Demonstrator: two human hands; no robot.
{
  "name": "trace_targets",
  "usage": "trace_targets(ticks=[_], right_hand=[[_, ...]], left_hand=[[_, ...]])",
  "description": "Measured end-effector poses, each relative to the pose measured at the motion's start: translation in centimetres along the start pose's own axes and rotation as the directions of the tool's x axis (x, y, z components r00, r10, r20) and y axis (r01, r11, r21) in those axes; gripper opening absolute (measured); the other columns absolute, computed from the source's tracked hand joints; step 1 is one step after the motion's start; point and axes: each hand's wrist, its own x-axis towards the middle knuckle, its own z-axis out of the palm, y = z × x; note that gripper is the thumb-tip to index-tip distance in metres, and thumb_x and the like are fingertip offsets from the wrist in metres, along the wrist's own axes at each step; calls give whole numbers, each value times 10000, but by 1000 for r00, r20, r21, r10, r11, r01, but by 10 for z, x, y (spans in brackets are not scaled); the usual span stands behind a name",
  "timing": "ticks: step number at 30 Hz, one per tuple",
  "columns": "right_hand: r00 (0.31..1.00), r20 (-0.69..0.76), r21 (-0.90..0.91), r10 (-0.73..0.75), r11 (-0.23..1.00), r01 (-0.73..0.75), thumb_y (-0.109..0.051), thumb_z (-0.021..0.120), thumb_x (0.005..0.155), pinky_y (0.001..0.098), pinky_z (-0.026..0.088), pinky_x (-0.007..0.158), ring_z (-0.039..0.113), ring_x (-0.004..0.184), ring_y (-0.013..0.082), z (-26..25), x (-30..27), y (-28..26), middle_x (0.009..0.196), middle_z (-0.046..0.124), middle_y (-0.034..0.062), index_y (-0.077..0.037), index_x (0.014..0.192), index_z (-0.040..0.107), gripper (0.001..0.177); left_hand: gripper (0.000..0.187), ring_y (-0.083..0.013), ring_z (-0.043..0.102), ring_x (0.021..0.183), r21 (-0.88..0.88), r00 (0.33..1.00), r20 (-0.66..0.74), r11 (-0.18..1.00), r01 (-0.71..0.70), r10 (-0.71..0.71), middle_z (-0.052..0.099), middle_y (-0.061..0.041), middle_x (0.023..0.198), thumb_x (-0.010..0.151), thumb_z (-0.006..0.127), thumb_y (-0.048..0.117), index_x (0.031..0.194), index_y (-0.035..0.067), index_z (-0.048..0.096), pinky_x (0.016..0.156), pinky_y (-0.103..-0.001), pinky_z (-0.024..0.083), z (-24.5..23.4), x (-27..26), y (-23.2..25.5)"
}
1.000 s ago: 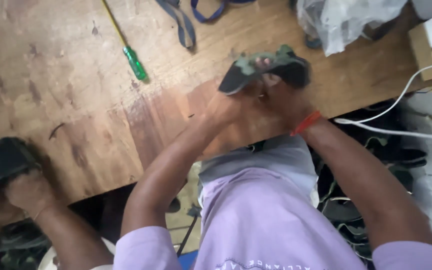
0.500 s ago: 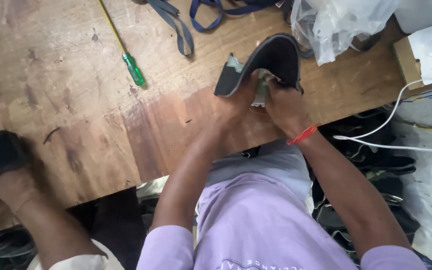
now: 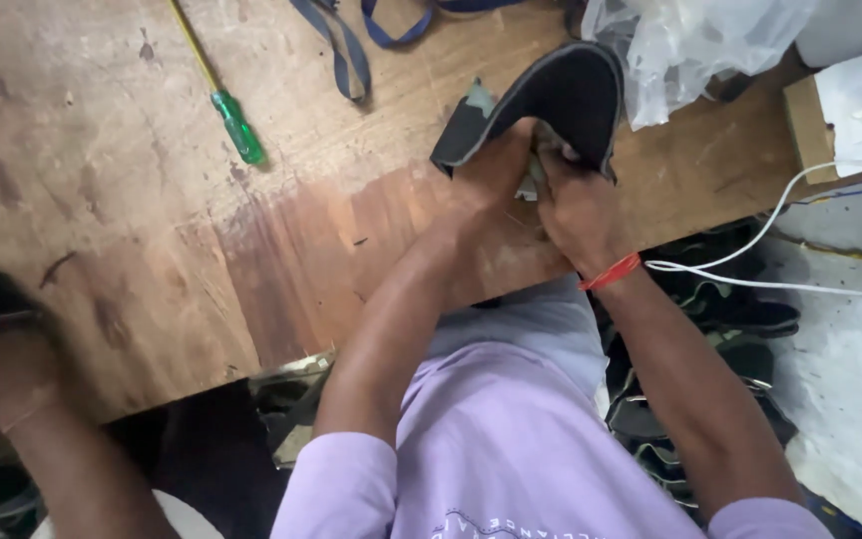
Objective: The person works at a wooden bench in a shoe workshop, holding a shoe upper and sole assembly and pressing and folding the upper's edge over the sole by hand, turning the shoe to work around its perimeter. They set the finished shoe aside and pick up another shoe upper to continue the same pressing and folding work.
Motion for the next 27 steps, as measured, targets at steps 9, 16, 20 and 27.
trace_targets(ticks=[9,16,20,27], right_hand=[[961,278,-234,2,970,66,-534,731,893,525,567,724,725,807,402,8,-6,10,1009,722,216,-50,1509,469,826],[958,174,-91,-227,965,246,-408,714,920,493,562,728,718,876,377,3,-5,13,1168,723,182,-86,1531,498,724],[961,222,-143,-164,970,198,-446,738,958,486,572,775,719,899,361,4,-6,19,1052,725,144,-135,1359,608,524],[964,169,-154,-204,961,230,-446,766,915,467,568,774,710,951,357,4,1,15,1199,718,179,-67,1360,633,599]], left_hand=[[117,-352,645,866,12,911,213,931,-365,354,650,-157,886,971,597,152,980,55,660,773,-453,489,-61,-19,0],[197,-308,657,890,264,902,251,872,-412,350,665,-159,925,912,578,121,1049,14,671,791,-436,518,-84,-32,17],[237,-323,666,984,247,915,313,909,-336,253,694,-154,1060,1063,522,220,1160,72,679,849,-444,528,-64,-29,16],[216,-292,682,1049,460,943,314,851,-254,112,713,-97,1068,1005,556,244,1157,139,669,945,-449,543,-52,-22,21]])
